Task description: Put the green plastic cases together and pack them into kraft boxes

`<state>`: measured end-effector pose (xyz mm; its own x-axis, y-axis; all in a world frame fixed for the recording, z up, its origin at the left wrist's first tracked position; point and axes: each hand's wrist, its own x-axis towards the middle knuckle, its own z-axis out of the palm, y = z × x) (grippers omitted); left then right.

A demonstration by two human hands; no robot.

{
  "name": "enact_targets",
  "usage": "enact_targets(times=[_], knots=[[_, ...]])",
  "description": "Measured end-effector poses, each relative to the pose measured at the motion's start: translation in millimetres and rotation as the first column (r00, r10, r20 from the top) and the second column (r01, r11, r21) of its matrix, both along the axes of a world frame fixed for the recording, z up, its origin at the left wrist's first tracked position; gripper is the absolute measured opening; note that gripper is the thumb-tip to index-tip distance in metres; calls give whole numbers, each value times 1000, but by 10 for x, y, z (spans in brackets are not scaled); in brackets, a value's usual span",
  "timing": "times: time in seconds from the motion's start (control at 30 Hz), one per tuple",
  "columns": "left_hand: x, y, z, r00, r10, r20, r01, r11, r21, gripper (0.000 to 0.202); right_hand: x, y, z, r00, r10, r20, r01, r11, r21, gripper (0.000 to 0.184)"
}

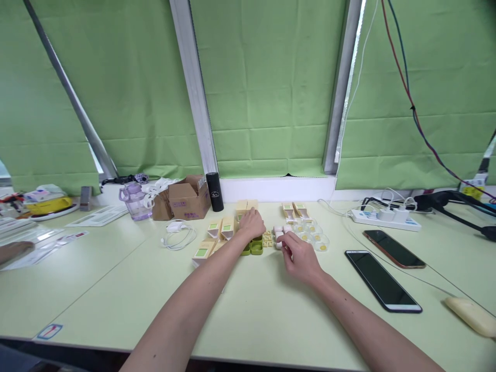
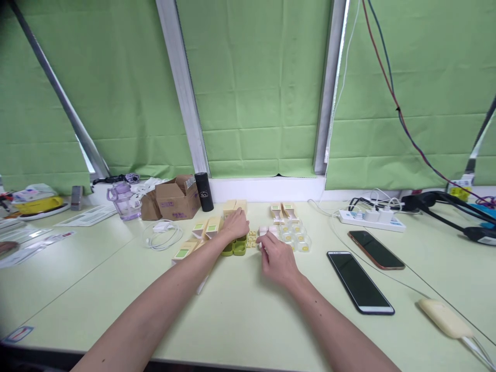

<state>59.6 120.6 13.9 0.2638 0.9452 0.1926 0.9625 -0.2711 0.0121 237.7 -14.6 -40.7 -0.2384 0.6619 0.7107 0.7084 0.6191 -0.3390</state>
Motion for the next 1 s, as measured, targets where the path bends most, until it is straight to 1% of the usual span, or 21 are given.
enact_targets(times=[0.17, 0.27, 0.37, 0.5, 0.63, 0.73, 0.87, 1.0], knots=[[-71, -31, 15, 999, -16, 37, 16, 1000, -3, 54, -2, -9, 5, 1000, 3, 3, -3, 1000, -5, 28], [-150, -108, 52, 997, -39, 63, 37, 999, 27, 52, -4, -13, 5, 1000, 5, 7, -5, 1000, 2, 27], [-255, -258, 113, 992, -82, 91, 75, 994, 79, 45, -3, -7, -5, 1000, -3, 8, 3, 1000, 7, 27], [-405, -565, 158, 982, -142, 124, 125, 983, 132, 36, 7, 21, -27, 999, -42, 20, 42, 999, 24, 26], [-527, -870, 90, 966, -220, 136, 202, 969, 140, 20, -3, 48, -41, 988, -113, 108, 107, 993, 53, 21], [-588, -1005, 5, 956, -274, 105, 261, 957, 124, 14, -47, 40, -35, 965, -110, 240, 95, 993, 73, 22], [-629, -1060, -59, 953, -281, 115, 271, 958, 95, 14, -115, 8, -17, 920, -74, 385, 55, 997, 59, 26], [-630, -1060, -91, 949, -299, 98, 290, 952, 102, 10, -139, 9, -9, 905, -55, 422, 52, 998, 19, 29]])
